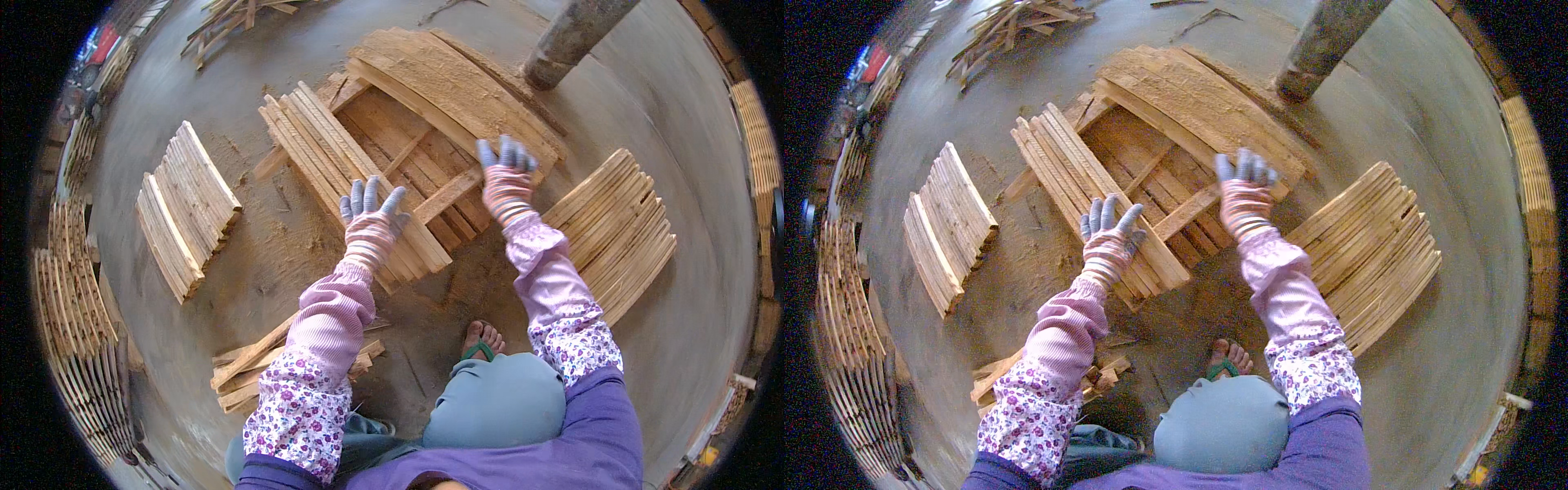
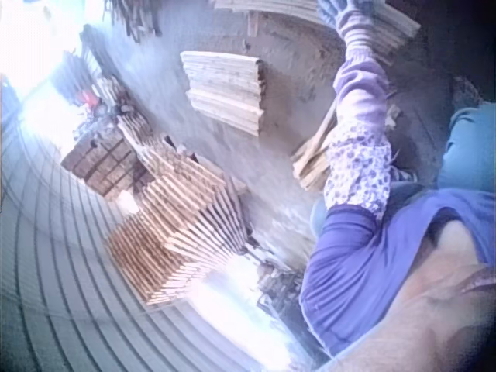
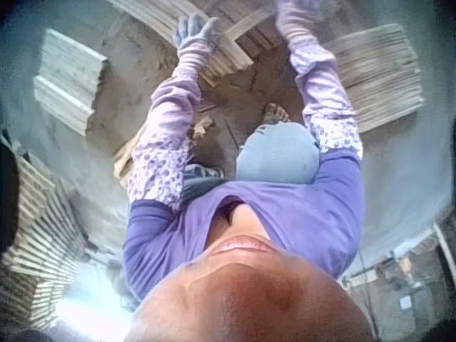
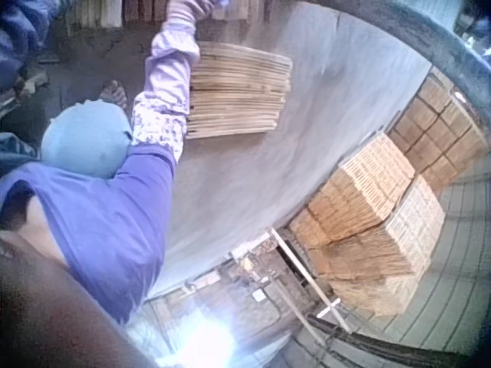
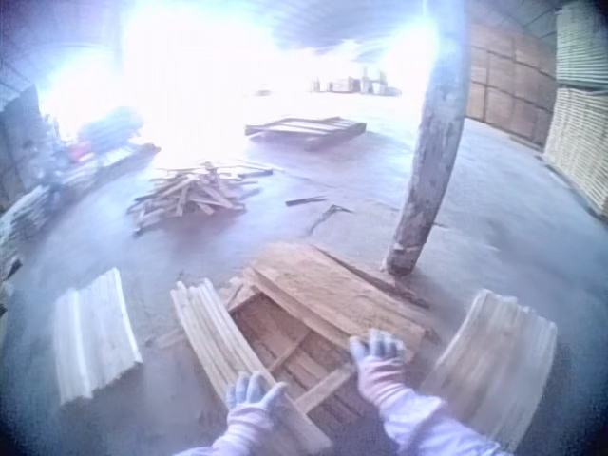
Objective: The person sits on the floor and repeatedly picks up thin wooden planks from a pile, aligns them, and stacks them into a neat pile. The person handles the wood by hand, organizing the planks into a uniform stack.
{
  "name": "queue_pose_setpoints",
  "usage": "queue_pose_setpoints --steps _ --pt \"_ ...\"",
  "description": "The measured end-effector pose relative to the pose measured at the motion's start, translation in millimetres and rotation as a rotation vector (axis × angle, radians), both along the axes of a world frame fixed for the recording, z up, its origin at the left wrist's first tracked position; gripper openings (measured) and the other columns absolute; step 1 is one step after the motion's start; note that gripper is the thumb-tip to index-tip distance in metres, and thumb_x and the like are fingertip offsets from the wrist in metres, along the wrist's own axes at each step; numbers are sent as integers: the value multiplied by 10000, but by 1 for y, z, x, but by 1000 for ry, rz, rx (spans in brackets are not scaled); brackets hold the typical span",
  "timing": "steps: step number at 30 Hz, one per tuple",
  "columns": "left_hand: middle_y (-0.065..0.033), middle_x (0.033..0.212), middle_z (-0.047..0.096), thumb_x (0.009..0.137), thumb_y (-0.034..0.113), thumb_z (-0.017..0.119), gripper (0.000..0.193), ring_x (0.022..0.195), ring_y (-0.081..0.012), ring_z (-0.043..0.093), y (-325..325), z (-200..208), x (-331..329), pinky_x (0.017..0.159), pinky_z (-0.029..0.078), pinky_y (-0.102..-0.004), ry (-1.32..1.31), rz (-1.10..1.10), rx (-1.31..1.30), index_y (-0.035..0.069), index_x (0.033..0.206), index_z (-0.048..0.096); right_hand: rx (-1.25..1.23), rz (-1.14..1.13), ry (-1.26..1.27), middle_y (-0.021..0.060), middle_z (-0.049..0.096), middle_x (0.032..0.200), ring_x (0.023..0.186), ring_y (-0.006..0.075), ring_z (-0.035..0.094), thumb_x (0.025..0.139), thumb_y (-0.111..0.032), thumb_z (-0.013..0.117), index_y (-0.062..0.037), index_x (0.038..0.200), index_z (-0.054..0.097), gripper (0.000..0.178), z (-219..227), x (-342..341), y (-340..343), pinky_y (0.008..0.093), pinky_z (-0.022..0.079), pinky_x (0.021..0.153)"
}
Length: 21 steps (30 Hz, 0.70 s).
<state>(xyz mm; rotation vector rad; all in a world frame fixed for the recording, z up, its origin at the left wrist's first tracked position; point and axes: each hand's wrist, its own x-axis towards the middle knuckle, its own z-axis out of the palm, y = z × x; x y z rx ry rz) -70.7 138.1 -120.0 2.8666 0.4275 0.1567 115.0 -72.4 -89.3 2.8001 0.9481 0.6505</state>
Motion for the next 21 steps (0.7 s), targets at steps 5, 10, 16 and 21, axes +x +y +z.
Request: queue_pose_setpoints --steps 5,10,16,21 --pt "-153 1567 330 870 536 662 591 1458 -435 261 0 2 -1 1180 177 -606 33 20 -5 398 1423 508 127 -92 609 137 694 1031 992 312 660 840 -118 606 -161 1095 682 269 -4 13 -15 442 510 853" --pt "-173 1550 365 863 503 680 576 1439 -444 302 -1 1 1 1169 195 -611 -3 0 27 393 1408 531 1056 -277 1831 61 732 953 742 150 701 870 36 528 -54 1081 675 272 -3 18 -15 295 547 578" --pt "-166 1600 296 911 525 619 547 1493 -418 202 -2 6 1 1202 119 -598 78 22 -38 359 1423 524 270 69 1431 231 671 1213 1144 334 639 769 -256 767 -55 1436 464 759 21 -4 -2 409 509 971" --pt "-160 1597 295 905 532 620 560 1489 -415 209 -3 10 1 1197 135 -596 69 19 -11 379 1432 506 -305 195 1236 283 558 1345 1204 423 587 775 -51 696 -274 1606 44 1079 37 -70 24 457 505 988"
